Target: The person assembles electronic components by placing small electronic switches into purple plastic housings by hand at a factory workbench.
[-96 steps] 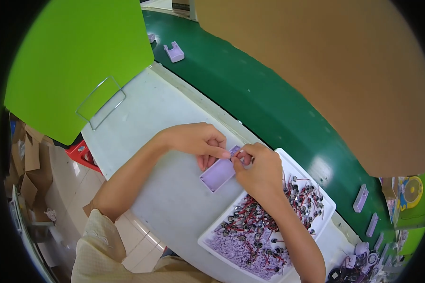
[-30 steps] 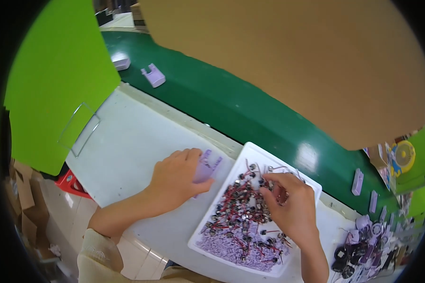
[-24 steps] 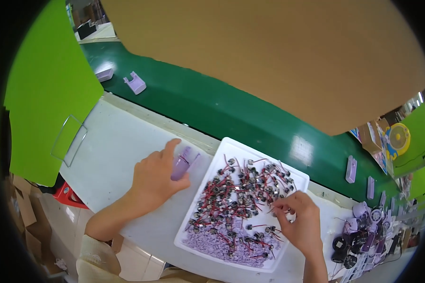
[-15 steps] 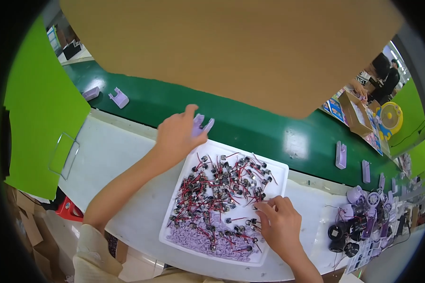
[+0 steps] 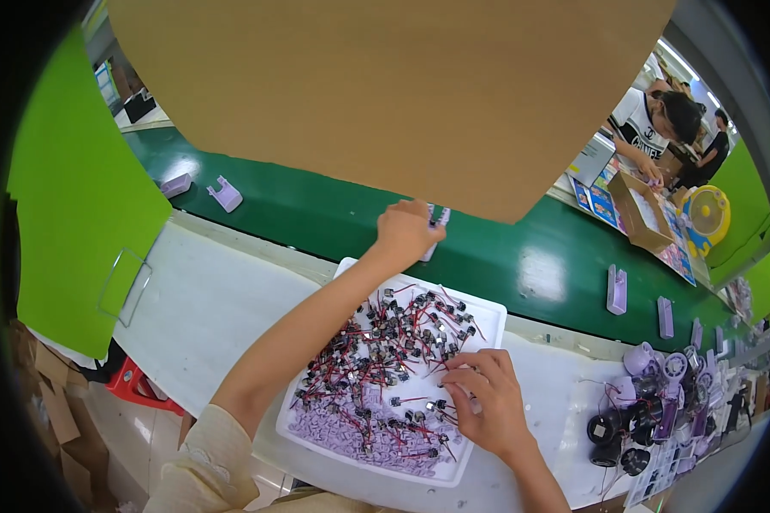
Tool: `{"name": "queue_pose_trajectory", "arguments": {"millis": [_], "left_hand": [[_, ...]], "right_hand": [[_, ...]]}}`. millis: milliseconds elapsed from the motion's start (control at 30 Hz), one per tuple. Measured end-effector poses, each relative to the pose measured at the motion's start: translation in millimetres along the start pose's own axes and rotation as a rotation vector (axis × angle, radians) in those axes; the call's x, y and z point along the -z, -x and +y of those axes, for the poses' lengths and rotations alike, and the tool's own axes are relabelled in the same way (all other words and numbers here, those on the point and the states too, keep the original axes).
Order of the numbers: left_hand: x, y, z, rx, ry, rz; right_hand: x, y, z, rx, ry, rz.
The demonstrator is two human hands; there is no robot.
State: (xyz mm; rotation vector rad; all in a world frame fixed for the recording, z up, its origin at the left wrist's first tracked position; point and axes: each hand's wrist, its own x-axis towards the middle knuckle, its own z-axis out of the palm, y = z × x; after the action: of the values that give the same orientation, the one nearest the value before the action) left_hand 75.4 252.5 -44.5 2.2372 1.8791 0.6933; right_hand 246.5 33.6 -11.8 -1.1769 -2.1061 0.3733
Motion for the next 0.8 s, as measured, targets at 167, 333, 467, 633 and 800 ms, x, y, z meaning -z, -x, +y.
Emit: {"name": "queue_pose_trajectory", "arguments": {"millis": [167, 333, 467, 633, 800], "left_hand": [[-12, 9, 10, 0.011, 0.01, 0.105], [36, 21, -12, -0.035, -0.03, 0.102], [88, 24, -100, 0.188, -0.194, 0.132], [127, 37, -224, 0.603, -0.455, 0.515], [119, 33, -279, 0.735, -0.438, 0.454]], "right_hand": [[-9, -1, -7, -0.103, -0.173, 0.099], [0, 10, 1, -0.098, -0.209, 0.123], [5, 19, -1, -0.225, -0.276, 0.056], [2, 15, -16, -0.228, -0.183, -0.021], [-6, 16, -18, -0.162, -0.043, -0.135]]}}
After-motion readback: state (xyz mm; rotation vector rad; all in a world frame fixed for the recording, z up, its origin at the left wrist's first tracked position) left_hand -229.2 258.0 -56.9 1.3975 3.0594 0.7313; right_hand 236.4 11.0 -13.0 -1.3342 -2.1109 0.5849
